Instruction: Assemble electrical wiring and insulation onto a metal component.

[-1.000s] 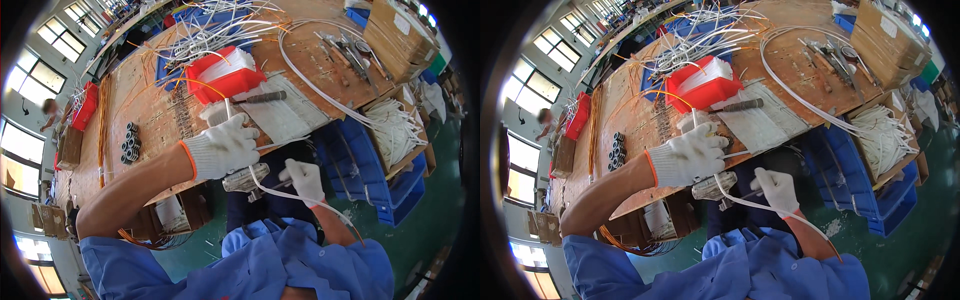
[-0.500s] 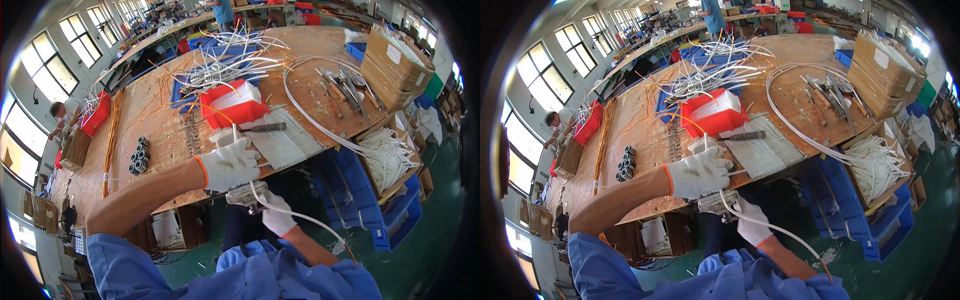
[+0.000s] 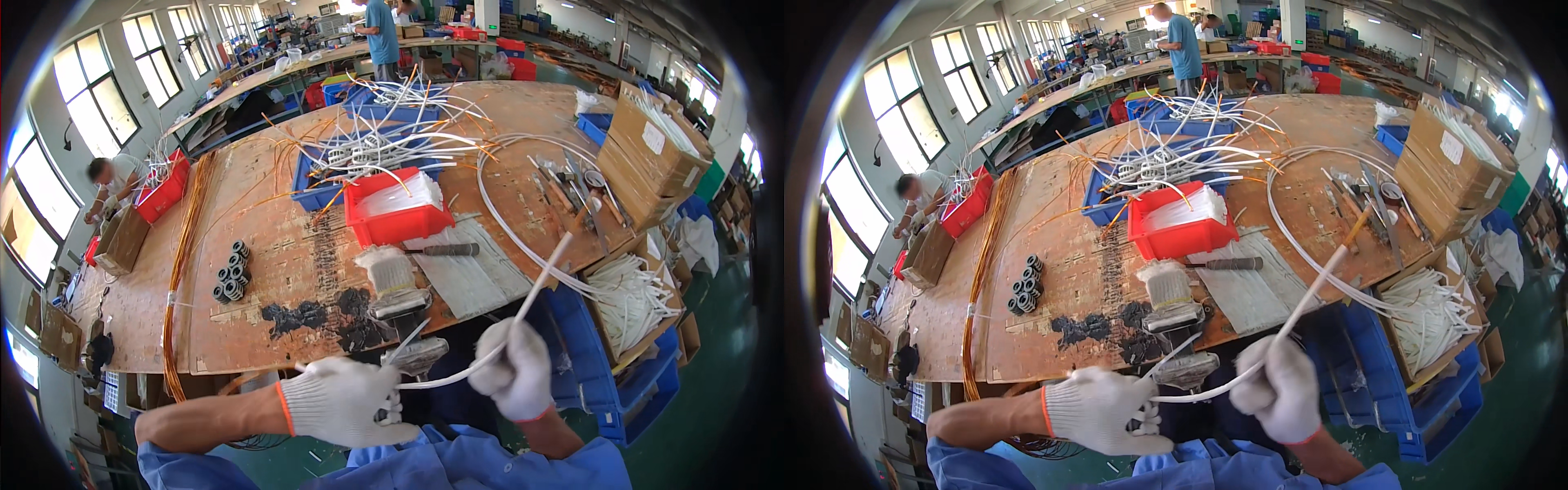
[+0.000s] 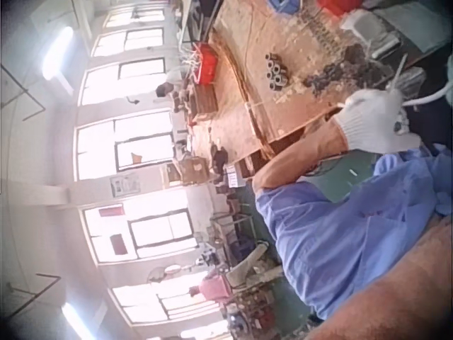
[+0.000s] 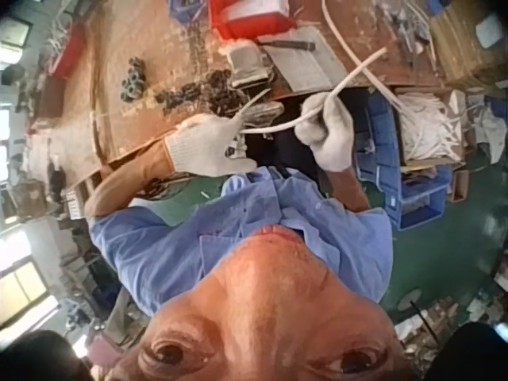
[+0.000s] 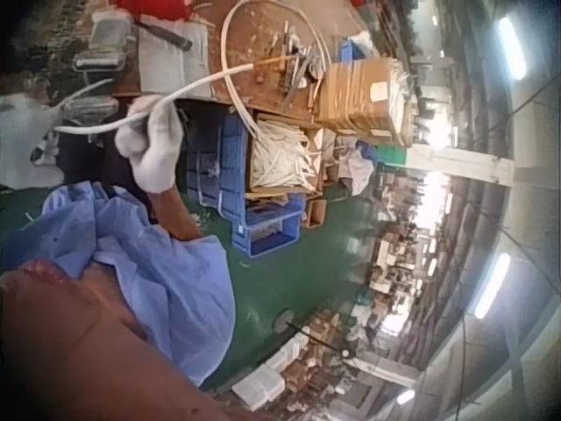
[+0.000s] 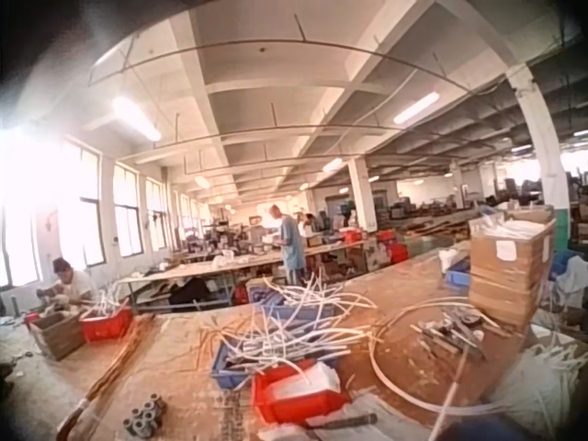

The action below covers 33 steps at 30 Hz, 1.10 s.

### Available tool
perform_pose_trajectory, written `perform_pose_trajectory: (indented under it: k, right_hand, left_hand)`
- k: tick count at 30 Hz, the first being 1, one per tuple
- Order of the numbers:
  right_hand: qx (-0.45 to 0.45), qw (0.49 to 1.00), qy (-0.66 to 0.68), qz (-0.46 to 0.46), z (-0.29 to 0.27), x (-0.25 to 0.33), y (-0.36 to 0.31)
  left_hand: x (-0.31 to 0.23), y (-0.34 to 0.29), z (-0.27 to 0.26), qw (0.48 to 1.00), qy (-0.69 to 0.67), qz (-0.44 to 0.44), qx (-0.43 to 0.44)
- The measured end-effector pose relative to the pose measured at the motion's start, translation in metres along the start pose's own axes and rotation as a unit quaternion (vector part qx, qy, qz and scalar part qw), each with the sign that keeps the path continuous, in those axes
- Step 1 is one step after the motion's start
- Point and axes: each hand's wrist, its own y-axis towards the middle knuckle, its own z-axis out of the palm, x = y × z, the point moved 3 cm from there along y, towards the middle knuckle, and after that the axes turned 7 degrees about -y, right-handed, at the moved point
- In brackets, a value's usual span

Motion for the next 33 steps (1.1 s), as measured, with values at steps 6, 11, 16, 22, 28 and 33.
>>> perform_pose_trajectory:
  k: [6,11,16,22,28,33]
  right_hand:
    - [-0.292,0.920,0.042,-0.257,-0.159,0.097,0.044]
    - [0.066,0.710,-0.610,-0.344,0.028,0.028,0.007]
    - [0.302,0.413,-0.782,-0.357,0.047,-0.004,0.013]
    - [0.117,0.378,-0.840,-0.372,-0.141,0.094,0.091]
    - [-0.107,0.713,-0.650,-0.240,-0.115,0.068,0.108]
    - [0.228,0.907,-0.340,-0.095,0.100,-0.040,0.074]
  left_hand:
    - [0.068,-0.046,0.025,0.990,-0.083,-0.116,-0.008]
    - [0.048,-0.018,0.010,0.987,-0.135,-0.080,-0.020]
    - [0.030,-0.018,0.007,0.995,-0.095,0.002,0.016]
    - [0.068,-0.057,0.005,0.965,-0.261,-0.007,-0.025]
    - [0.107,-0.061,-0.014,0.741,-0.580,0.168,-0.294]
    - [0.064,0.010,-0.026,0.564,-0.700,0.229,-0.373]
